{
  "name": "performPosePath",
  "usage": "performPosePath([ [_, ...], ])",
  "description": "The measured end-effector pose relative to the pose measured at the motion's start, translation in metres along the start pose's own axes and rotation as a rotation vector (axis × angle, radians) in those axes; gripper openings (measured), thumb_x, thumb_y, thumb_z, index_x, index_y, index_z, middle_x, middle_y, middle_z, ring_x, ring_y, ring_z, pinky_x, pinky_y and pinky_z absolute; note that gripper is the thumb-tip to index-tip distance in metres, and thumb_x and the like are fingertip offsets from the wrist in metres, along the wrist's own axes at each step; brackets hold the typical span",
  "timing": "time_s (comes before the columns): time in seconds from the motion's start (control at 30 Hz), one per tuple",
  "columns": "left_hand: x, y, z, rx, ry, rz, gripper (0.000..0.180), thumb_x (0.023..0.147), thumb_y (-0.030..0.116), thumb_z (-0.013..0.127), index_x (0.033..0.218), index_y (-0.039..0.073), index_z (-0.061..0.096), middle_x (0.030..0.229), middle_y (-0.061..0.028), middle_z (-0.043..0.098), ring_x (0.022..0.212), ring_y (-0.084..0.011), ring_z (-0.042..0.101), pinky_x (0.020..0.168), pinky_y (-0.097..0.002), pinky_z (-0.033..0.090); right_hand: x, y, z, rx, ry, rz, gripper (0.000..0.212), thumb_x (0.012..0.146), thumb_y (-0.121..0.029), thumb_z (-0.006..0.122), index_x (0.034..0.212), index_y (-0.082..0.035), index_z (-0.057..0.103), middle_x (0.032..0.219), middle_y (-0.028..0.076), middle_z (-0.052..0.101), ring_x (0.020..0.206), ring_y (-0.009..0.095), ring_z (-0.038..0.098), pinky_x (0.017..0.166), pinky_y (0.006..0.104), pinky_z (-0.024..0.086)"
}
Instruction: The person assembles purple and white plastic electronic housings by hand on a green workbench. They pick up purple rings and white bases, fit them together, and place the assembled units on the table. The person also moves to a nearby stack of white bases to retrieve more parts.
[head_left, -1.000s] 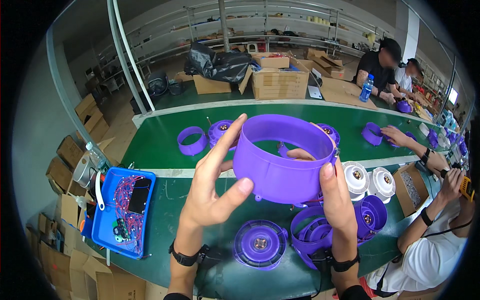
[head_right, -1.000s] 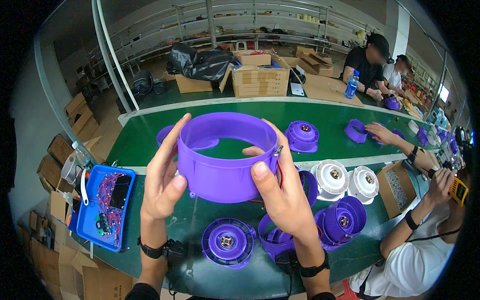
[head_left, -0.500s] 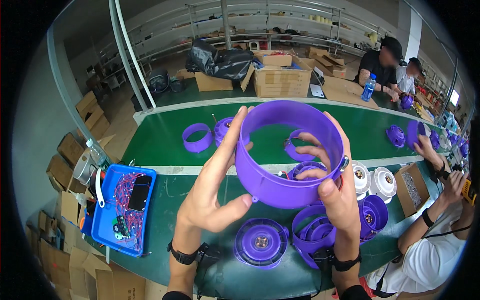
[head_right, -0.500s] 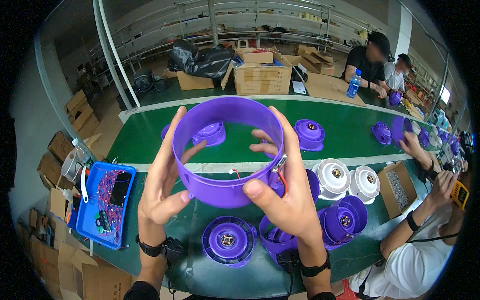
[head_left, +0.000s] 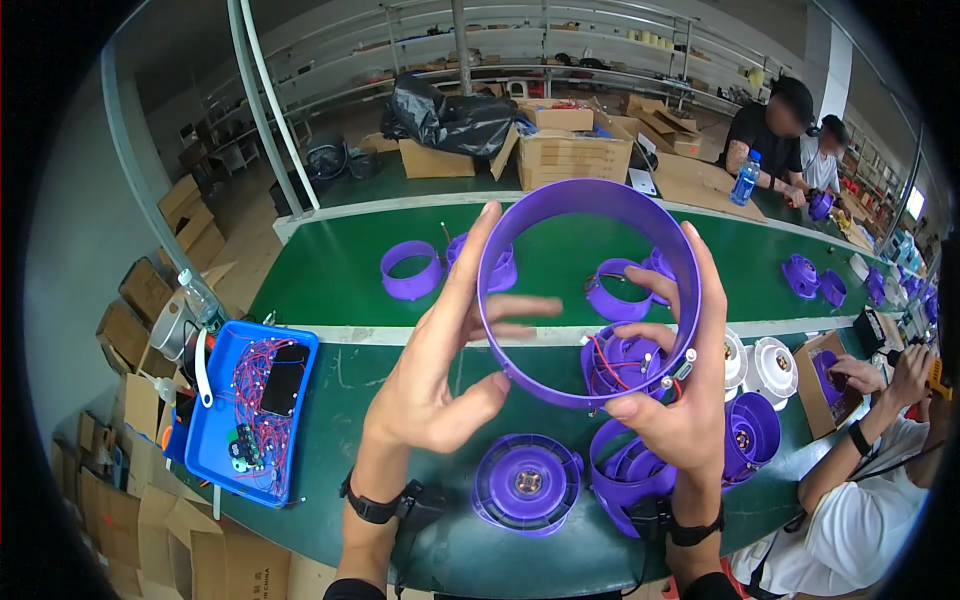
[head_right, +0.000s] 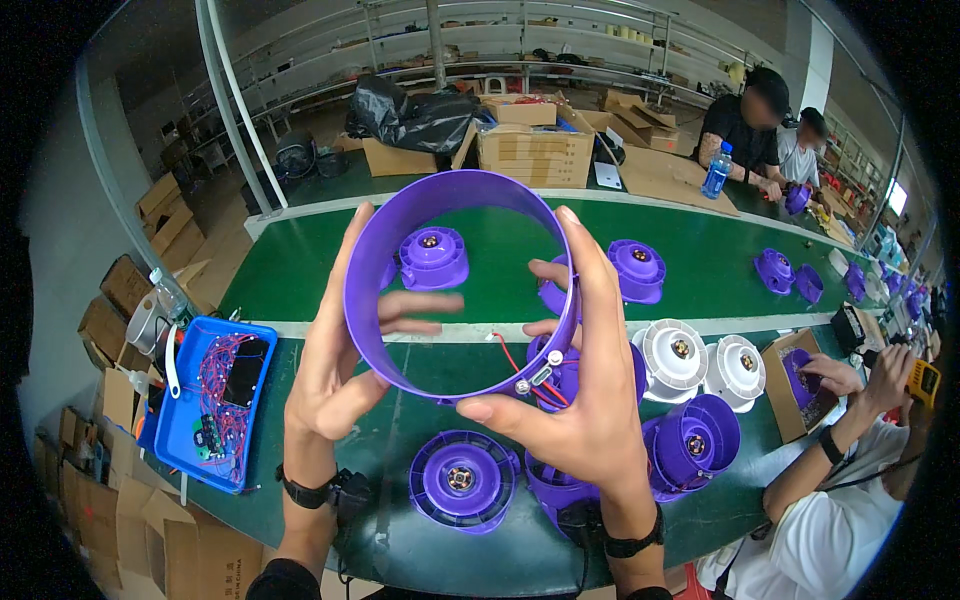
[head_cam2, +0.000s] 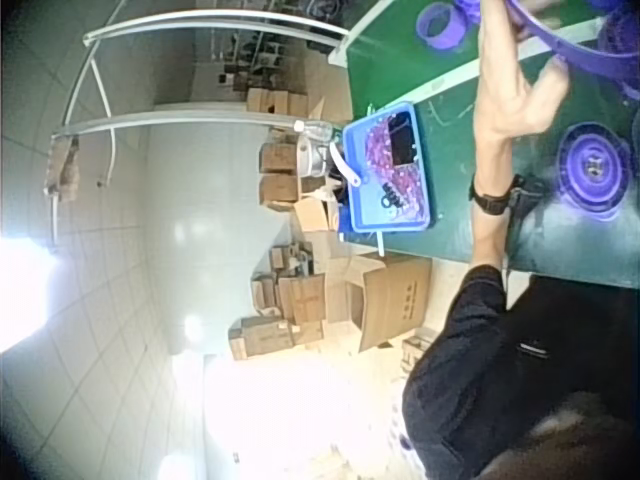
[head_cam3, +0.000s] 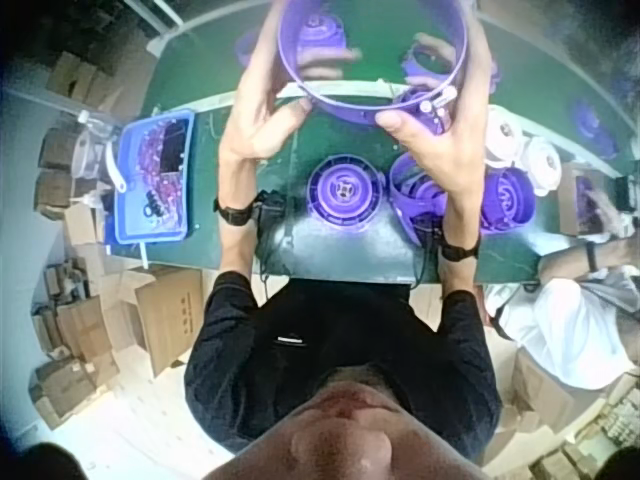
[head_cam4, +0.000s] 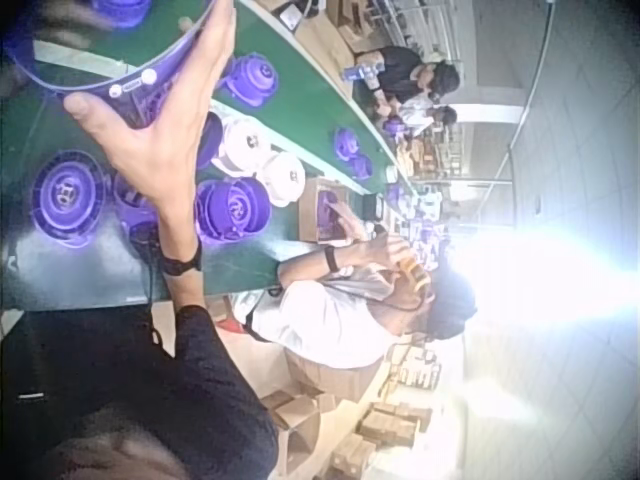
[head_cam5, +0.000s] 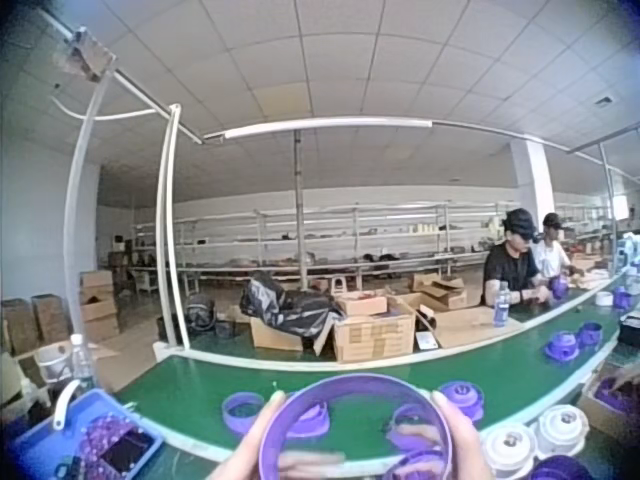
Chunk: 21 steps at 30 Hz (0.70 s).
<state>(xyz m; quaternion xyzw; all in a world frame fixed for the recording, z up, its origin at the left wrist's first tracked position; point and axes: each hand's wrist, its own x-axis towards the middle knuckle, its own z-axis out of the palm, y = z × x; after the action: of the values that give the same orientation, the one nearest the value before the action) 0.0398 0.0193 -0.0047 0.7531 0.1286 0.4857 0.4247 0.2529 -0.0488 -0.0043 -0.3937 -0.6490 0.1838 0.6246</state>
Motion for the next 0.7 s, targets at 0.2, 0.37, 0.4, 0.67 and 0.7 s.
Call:
performPosePath([
  [0.2,0.0,0.002,-0.001,-0.005,0.007,-0.009,0.097,0.071,-0.009,0.049,0.159,0.0,0.009,0.138,-0.0166,0.049,0.075,-0.0146,0.067,0.067,-0.0279,0.056,-0.002,0.01,-0.003,-0.346,-0.044,-0.166,0.132,0.059,-0.05,0.092,0.156,0.002,0.017,0.151,0.021,0.034,0.129,0.03,0.05,0.089,0.0347,0.055],
  [0.37,0.001,0.005,0.0,0.003,0.028,-0.022,0.098,0.071,-0.013,0.049,0.16,0.005,0.012,0.122,-0.0094,0.059,0.074,-0.01,0.065,0.067,-0.0257,0.055,-0.003,0.007,-0.002,-0.352,-0.021,-0.186,0.133,0.06,-0.051,0.092,0.155,0.003,0.017,0.151,0.021,0.034,0.129,0.029,0.051,0.088,0.0338,0.055],
  [0.4,0.0,0.006,-0.001,-0.005,0.025,-0.031,0.098,0.071,-0.013,0.049,0.16,0.006,0.013,0.123,-0.0092,0.059,0.074,-0.0097,0.065,0.067,-0.0252,0.054,-0.003,0.007,0.001,-0.309,-0.009,-0.188,0.132,0.059,-0.049,0.093,0.155,0.002,0.018,0.151,0.021,0.034,0.128,0.03,0.051,0.087,0.0342,0.055],
  [0.67,-0.004,0.006,-0.009,0.004,-0.007,-0.044,0.096,0.072,-0.01,0.05,0.16,0.004,0.013,0.15,-0.0095,0.041,0.078,-0.0065,0.058,0.066,-0.0225,0.049,-0.008,0.002,0.009,-0.171,0.031,-0.063,0.132,0.054,-0.041,0.097,0.156,-0.003,0.023,0.157,0.018,0.029,0.125,0.031,0.052,0.081,0.0348,0.055],
  [0.7,-0.002,0.009,-0.007,-0.002,-0.01,-0.055,0.093,0.076,-0.008,0.053,0.159,0.0,0.012,0.154,-0.0081,0.035,0.075,-0.0049,0.054,0.066,-0.0212,0.046,-0.008,0.003,0.009,-0.146,0.045,-0.064,0.132,0.055,-0.044,0.096,0.156,-0.002,0.022,0.157,0.017,0.028,0.125,0.031,0.051,0.082,0.0346,0.055],
])
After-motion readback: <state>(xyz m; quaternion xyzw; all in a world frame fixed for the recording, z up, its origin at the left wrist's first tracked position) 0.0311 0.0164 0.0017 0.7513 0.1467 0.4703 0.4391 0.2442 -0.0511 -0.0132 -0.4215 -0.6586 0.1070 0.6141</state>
